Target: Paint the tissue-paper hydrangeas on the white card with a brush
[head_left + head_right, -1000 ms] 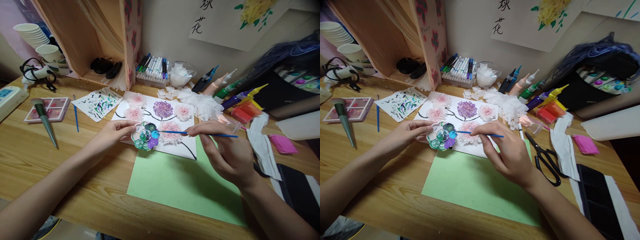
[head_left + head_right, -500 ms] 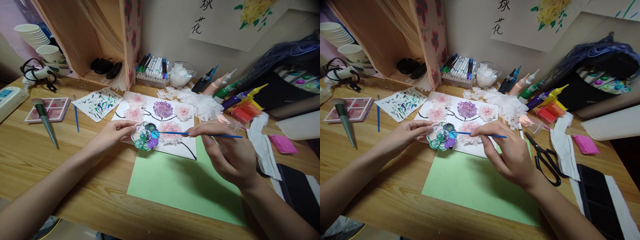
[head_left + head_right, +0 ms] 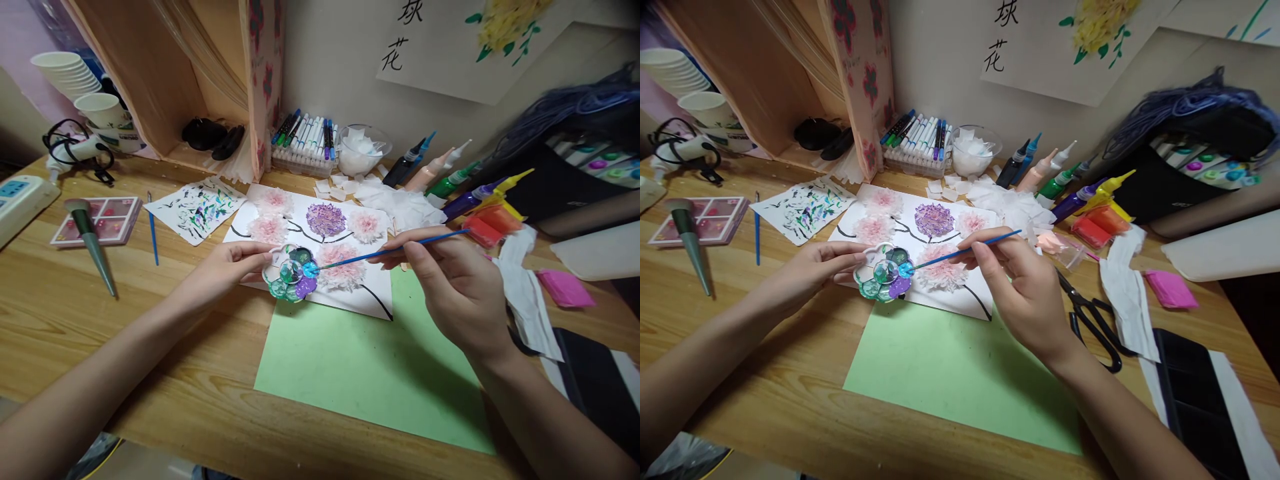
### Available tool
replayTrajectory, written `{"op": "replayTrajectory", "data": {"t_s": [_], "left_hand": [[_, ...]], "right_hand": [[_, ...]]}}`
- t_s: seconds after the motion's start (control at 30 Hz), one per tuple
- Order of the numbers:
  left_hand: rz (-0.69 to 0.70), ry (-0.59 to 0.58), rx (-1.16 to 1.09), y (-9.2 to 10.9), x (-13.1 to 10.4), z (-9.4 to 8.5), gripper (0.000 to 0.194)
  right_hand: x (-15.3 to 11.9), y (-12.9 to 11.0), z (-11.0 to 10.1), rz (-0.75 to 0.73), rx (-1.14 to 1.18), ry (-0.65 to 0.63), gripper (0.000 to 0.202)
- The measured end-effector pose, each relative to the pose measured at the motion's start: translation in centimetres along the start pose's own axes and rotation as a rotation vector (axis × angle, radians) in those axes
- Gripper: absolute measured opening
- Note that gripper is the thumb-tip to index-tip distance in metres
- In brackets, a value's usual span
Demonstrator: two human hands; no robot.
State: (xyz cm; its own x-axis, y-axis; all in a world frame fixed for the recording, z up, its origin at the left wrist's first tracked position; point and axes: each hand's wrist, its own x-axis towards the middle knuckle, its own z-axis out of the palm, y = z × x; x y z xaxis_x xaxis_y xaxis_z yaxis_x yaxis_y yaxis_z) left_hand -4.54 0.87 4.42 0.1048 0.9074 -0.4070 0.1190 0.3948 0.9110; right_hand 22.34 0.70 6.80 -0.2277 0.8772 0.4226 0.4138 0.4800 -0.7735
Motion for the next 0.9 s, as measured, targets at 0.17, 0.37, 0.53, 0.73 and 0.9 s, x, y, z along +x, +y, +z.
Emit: {"op": "replayTrajectory", "data": {"t_s": [0.17,0.37,0.53,0.73,0.9], "left_hand": [[-0.005,-0.018,-0.033,-0.2,0.06,-0.08,0.023],[-0.014,-0.011,-0.025,0.02,0.01,-0.04,0.025],[-0.028,0.004,-0.045,0.18,-0.05,0.05,0.024],[-0.024,0.018,-0.036,0.03,-0.09,0.04,0.02],[-0.016,0.021,-0.015,-0.02,-0.02,0.0,0.024]], "right_hand": [[0.42,0.17,0.13,0.068,0.027,0.039,0.015],[0.41,0.21,-0.14,0.084,0.058,0.087,0.013],[0.24,0.01,-0.29,0.029,0.07,0.09,0.014],[0.03,-0.04,-0.43,-0.003,-0.004,0.038,0.016],[-0.03,-0.22,-0.61,-0.022,0.021,0.066,0.019]]}}
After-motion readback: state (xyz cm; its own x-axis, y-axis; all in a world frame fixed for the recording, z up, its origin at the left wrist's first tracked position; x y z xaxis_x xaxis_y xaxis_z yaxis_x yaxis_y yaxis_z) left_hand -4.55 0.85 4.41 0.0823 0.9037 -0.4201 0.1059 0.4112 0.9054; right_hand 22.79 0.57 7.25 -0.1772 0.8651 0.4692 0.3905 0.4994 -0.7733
